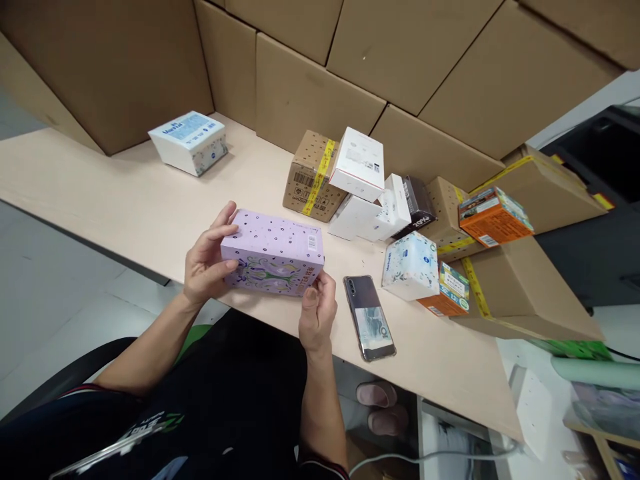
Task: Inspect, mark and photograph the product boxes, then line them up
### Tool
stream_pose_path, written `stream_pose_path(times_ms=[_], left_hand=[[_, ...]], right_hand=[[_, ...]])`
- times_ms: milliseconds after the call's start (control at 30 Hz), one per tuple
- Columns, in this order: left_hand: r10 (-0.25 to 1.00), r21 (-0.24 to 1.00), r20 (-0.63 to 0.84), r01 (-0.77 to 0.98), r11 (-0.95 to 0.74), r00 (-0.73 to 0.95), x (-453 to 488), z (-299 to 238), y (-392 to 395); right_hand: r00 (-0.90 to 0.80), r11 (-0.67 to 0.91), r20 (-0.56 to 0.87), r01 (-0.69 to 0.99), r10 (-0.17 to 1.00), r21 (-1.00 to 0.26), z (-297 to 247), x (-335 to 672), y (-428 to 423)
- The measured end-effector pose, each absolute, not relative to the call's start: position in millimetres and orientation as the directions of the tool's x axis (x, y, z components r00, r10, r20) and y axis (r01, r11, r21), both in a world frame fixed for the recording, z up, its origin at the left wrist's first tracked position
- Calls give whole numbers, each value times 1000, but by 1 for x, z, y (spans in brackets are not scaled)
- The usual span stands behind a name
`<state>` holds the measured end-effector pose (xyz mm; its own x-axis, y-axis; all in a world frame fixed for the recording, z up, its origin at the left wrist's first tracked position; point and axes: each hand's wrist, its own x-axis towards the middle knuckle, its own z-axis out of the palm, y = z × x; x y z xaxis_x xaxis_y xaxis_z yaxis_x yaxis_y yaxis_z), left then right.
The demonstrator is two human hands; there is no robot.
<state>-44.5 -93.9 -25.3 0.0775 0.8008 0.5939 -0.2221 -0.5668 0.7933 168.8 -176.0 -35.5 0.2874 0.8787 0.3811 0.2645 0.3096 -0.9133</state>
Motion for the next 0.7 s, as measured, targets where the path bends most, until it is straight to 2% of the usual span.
stream_pose_path(times_ms=[67,167,300,400,467,533,600,700], left_hand=[[822,825,558,-191,-532,117,-50,-27,-93],[872,908,419,-144,-395,253,-63,-31,-92],[868,929,320,57,-367,381,-76,-30,-90],[862,912,363,52,-406,354,-80,-21,-88],[861,901,409,14,-433,303,-83,-10,-89],[850,872,453,67,-486,267,-86,6,-90],[819,802,501,206,-561,280,-88,25,-92],[749,671,565,336,-661,346,-87,53,-95]], right_hand=[[301,283,379,317,875,-905,-33,168,-176],[306,281,395,356,866,-891,-32,168,-177],[293,273,392,373,872,-887,-34,170,-177],[338,250,384,377,859,-892,-35,171,-174],[388,207,419,481,821,-852,-35,172,-171],[378,138,458,632,804,-763,-35,171,-167],[326,55,454,761,829,-647,-36,170,-164],[277,-45,404,867,872,-497,-40,167,-161]])
